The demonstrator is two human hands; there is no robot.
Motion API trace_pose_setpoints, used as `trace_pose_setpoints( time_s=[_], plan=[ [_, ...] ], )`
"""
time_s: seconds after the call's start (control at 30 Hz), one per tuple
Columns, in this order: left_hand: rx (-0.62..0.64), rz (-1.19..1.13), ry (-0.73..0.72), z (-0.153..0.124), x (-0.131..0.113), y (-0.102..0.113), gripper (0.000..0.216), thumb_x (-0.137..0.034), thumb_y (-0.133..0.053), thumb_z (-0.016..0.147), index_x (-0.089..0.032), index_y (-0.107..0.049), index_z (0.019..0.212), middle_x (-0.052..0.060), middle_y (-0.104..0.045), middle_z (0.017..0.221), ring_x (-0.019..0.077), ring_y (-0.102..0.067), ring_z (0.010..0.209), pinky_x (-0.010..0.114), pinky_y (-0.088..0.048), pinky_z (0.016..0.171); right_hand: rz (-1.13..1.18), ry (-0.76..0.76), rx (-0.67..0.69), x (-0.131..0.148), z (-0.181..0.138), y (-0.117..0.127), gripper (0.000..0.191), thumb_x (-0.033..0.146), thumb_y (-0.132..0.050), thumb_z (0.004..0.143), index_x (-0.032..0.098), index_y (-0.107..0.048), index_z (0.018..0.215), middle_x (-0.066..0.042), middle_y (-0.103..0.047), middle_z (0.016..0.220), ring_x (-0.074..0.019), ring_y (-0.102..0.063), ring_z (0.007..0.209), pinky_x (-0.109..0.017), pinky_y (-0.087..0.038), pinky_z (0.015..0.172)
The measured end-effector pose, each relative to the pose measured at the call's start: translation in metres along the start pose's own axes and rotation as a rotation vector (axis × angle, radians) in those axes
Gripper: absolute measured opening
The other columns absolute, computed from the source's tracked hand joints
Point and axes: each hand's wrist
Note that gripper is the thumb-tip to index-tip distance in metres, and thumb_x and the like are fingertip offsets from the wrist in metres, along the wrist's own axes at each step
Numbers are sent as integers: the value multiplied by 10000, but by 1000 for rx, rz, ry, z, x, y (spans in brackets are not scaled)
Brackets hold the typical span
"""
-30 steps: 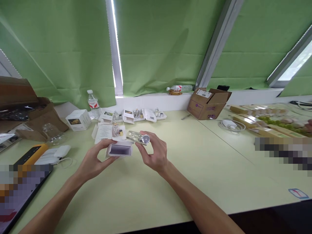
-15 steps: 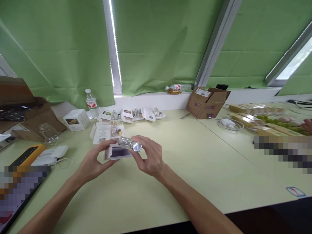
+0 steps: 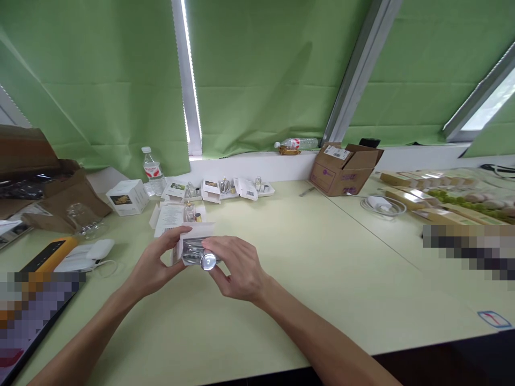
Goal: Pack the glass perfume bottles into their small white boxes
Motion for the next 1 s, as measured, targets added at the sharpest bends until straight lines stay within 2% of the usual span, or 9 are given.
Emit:
trace_pose_setpoints(
  time_s=[0.13,0.2,0.33,0.47,0.57,0.67,0.73,0.87,1.0],
  plan=[
    [8,-24,-11,1,0,0,565,-158,-605,806,-286,-425,1326,64,-518,1359,221,-534,1208,367,-474,989,12,-3,45,3,-1,1,528,122,-623,793,186,-478,1297,-99,-710,1071,-220,-677,1012,-355,-590,823],
    [6,-77,-14,2,-1,0,622,-158,-593,816,-291,-364,1379,77,-489,1394,218,-539,1210,363,-483,983,21,-10,73,4,-2,0,537,129,-629,796,183,-468,1306,-93,-707,1081,-214,-673,1023,-345,-587,833],
    [22,-173,4,2,-2,-2,784,-167,-612,809,-295,-203,1466,93,-569,1310,216,-592,1146,393,-487,981,38,4,131,7,-5,-3,541,133,-629,805,171,-457,1316,-79,-708,1080,-195,-670,1032,-309,-582,844],
    [81,-219,63,2,-1,-2,925,-119,-648,738,-271,-135,1493,113,-603,1261,238,-616,1105,385,-517,933,53,33,144,9,-6,-5,513,142,-594,830,168,-450,1322,-78,-708,1082,-190,-674,1022,-308,-582,841],
    [122,-190,95,3,-2,0,862,-117,-641,728,-267,-231,1471,97,-581,1301,235,-613,1104,370,-509,941,59,31,172,10,-5,-3,530,139,-588,834,167,-431,1340,-84,-703,1093,-194,-669,1031,-317,-584,828],
    [204,-108,106,5,-2,1,614,-142,-619,748,-262,-476,1333,60,-596,1289,242,-614,1087,359,-507,924,66,23,185,10,-5,-1,544,125,-604,818,150,-436,1335,-97,-698,1100,-199,-664,1039,-321,-582,835],
    [266,-79,116,6,-3,2,439,-147,-578,774,-250,-591,1201,37,-649,1206,239,-634,1022,344,-521,872,63,24,182,9,-4,0,544,120,-607,812,143,-443,1330,-104,-695,1102,-205,-661,1047,-325,-582,843],
    [318,-86,164,6,0,2,305,-204,-564,795,-214,-641,1090,33,-701,1064,231,-644,902,325,-529,776,43,20,167,7,-4,-1,532,132,-593,821,156,-443,1331,-101,-696,1101,-218,-660,1050,-338,-589,826],
    [320,-63,185,6,3,2,271,-266,-565,801,-209,-649,1052,32,-701,1018,230,-628,885,337,-521,789,29,-2,158,4,-4,-1,527,133,-603,818,160,-451,1322,-108,-692,1107,-223,-657,1055,-346,-587,832]
  ],
)
Point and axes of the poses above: each hand's wrist, its own z-axis towards the middle knuckle, its own y-axis out of the back of the hand, x = y × z
